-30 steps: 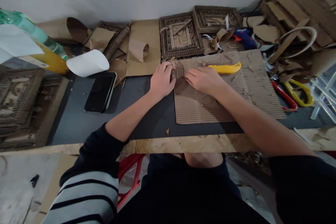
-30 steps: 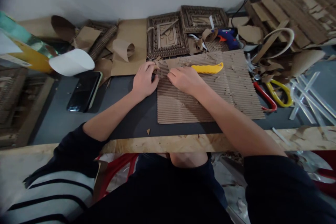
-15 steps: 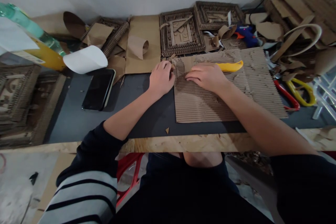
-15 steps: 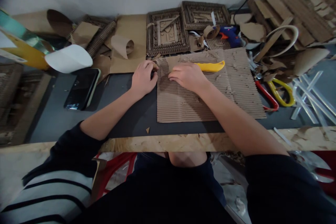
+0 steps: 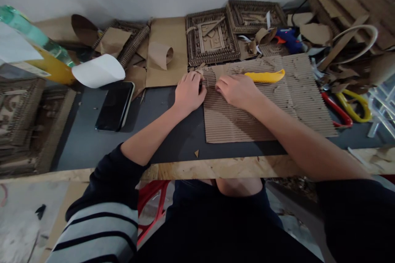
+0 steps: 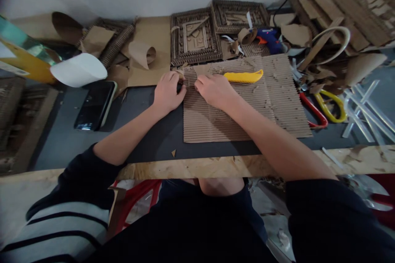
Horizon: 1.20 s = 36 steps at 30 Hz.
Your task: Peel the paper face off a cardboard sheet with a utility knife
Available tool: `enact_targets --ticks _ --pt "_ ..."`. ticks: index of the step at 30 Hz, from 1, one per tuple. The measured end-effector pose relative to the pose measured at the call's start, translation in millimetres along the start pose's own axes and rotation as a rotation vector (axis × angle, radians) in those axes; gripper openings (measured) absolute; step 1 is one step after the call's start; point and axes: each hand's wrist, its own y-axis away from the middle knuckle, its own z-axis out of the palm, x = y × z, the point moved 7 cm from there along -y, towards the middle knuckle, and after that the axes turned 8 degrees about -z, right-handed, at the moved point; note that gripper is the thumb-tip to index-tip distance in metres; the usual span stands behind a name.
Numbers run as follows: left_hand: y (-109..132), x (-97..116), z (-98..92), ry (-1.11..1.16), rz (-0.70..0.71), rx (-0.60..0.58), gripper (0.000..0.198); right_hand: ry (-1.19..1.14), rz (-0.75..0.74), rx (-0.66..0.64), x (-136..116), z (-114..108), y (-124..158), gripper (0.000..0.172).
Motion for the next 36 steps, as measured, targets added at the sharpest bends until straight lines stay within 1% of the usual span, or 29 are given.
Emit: enact_targets --ticks 4,8,14,17,19,21,23,26,29,32,36 --pt "0 -1 -0.9 -0.001 -0.017 -0.009 0.022 -0.09 0.089 -0.003 5 3 -2 0.038" --pt "0 -2 -0.1 0.007 -0.015 -0.01 0.022 -0.188 0.159 0.054 14 8 0 0.032" --pt "0 -3 2.7 0.058 -0.001 -0.002 0.024 -0.319 0.14 0.179 21 14 5 0.03" --pt "0 -3 0.7 0.086 0.002 -0.002 0.03 -0.349 0.142 0.274 23 9 11 0.031" --pt "1 0 -2.1 0.084 0.009 -0.02 0.035 -0.351 0.15 0.314 24 5 16 0.03" --pt "2 4 -4.2 0.066 0.027 -0.062 0.04 -0.352 0.158 0.299 25 5 19 0.031" --pt "2 8 -4.2 0.041 0.059 -0.121 0.048 -0.355 0.161 0.251 25 7 18 0.033" --pt "2 12 0.0 0.011 0.102 -0.192 0.06 -0.346 0.174 0.229 26 11 16 0.03" --pt "1 10 6.4 0.001 0.116 -0.228 0.068 -0.335 0.184 0.257 27 13 13 0.031" --pt "0 7 10.0 0.007 0.114 -0.229 0.076 -0.321 0.196 0.3 27 12 14 0.033" --pt "0 7 8.4 0.01 0.106 -0.219 0.076 -0.307 0.25 0.381 29 4 20 0.038"
